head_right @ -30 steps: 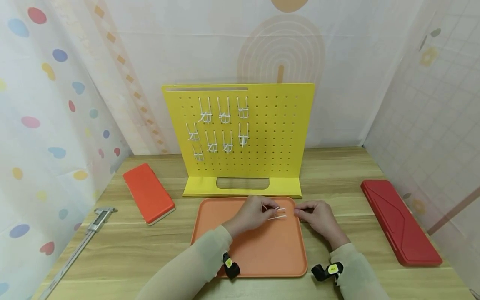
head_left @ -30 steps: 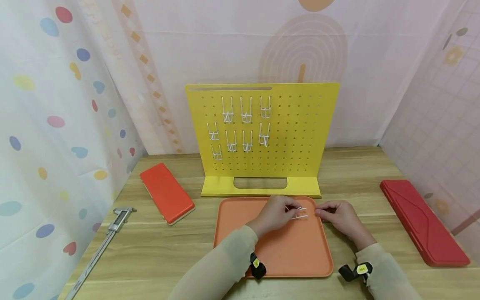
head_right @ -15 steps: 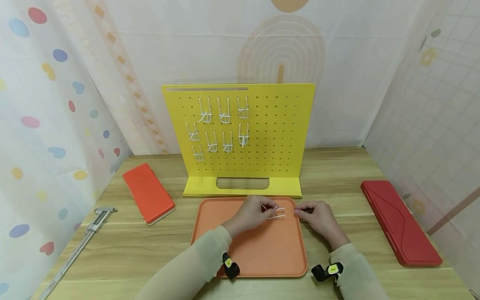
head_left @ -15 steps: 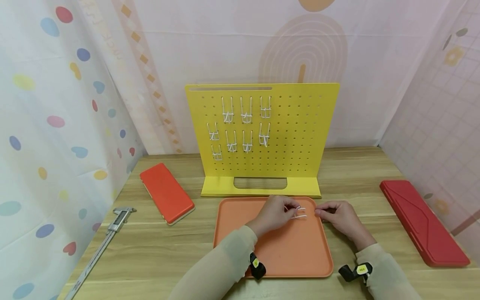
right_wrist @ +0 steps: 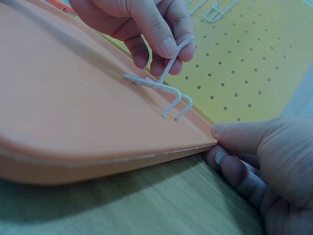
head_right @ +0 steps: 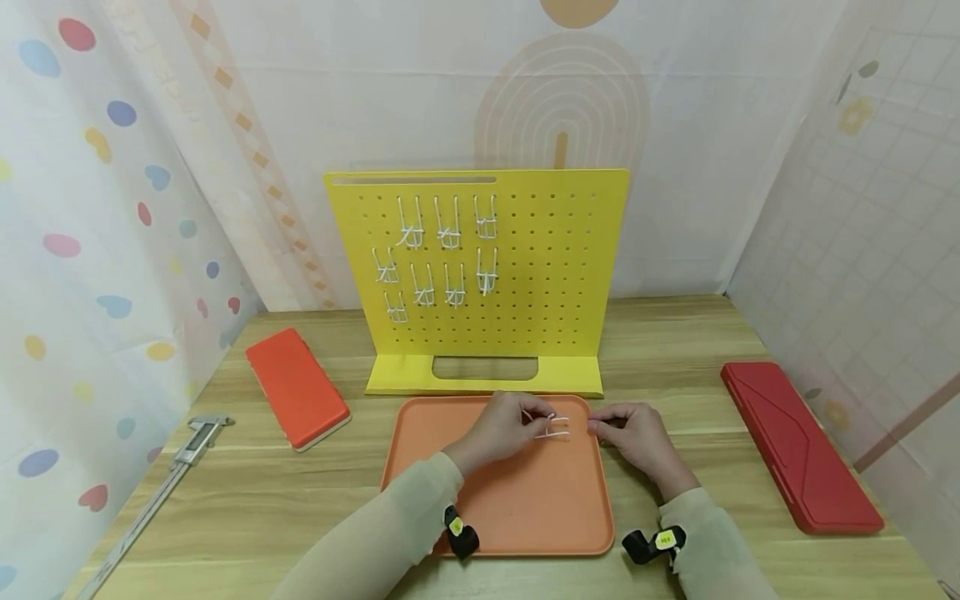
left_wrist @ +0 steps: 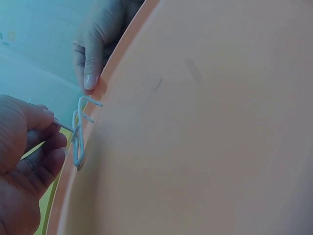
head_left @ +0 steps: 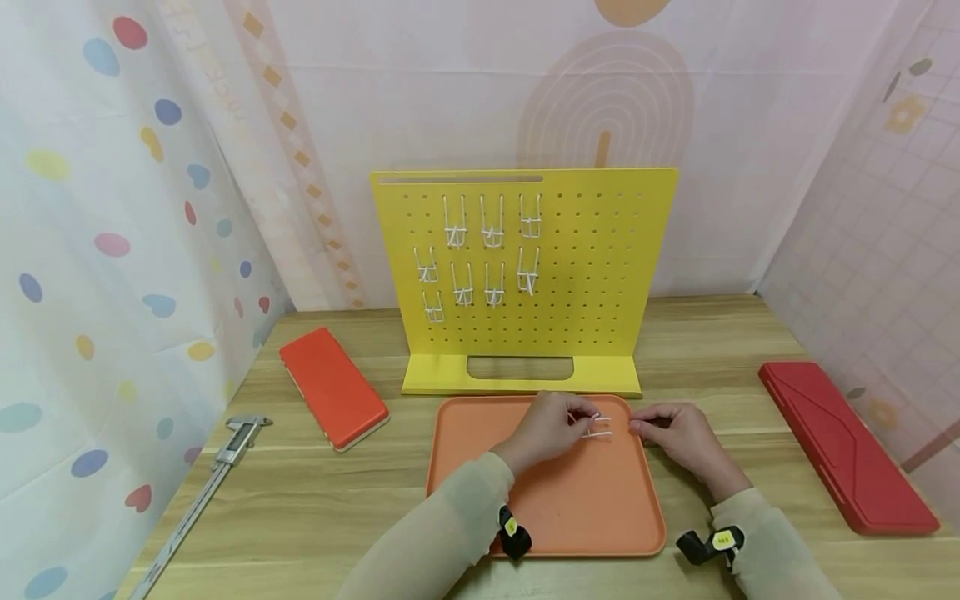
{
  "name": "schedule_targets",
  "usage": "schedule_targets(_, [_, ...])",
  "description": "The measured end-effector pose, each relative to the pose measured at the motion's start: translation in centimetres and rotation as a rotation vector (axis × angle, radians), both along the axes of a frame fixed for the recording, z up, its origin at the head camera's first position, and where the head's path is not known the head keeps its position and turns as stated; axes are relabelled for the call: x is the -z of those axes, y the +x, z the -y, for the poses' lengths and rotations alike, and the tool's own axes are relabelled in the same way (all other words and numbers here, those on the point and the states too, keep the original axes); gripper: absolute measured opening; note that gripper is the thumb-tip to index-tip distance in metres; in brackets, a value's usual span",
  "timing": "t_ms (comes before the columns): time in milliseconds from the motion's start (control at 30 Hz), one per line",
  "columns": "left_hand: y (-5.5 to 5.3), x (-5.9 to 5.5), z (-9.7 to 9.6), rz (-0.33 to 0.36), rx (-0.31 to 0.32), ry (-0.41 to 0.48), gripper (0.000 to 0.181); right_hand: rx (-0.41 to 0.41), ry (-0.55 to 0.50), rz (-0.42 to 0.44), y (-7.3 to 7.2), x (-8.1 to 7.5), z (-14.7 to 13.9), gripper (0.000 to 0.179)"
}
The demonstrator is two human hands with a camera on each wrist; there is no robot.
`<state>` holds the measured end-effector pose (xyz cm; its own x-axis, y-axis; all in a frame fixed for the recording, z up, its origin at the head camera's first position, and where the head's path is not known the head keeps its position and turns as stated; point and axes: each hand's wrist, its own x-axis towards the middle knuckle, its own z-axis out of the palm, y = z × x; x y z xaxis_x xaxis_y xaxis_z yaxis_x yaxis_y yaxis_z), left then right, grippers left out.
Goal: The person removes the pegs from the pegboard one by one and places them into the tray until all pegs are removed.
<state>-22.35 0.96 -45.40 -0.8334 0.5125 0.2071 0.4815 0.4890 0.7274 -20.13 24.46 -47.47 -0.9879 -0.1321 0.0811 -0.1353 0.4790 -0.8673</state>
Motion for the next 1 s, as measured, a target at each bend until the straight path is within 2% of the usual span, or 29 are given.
schedule_targets(333, [0.1, 0.0, 0.1, 0.016, -0.007, 0.005, 0.013, -0.009, -0.011, 0.014, 0.0, 0.3, -0.1, 0.021])
schedule_targets(433, [0.2, -0.4, 0.5, 0.03, -0.013, 0.019, 0.016, -0.014, -0.015, 0.012, 0.0, 0.4, 0.0, 0.021])
schedule_targets(567, [0.2, -2.0, 1.7, 0.037, -0.006, 0.037, 0.021, -0.012, -0.013, 0.008, 0.0, 0.4, 0.0, 0.021])
schedule_targets(767, [0.4, -5.2, 4.8, -0.043, -0.002, 0.079, 0.021, 0.008, 0.025, -0.018, -0.2, 0.4, -0.3, 0.017])
schedule_targets(900, [0.2, -6.4, 7.5, -0.132, -0.054, 0.126, 0.016, 0.007, 0.025, -0.012, -0.2, 0.4, -0.3, 0.018])
schedule_targets(1000, [-0.3, -7.0, 9.7, -0.183, -0.129, 0.153, 0.013, -0.002, 0.0, 0.001, -0.1, 0.3, -0.1, 0.02])
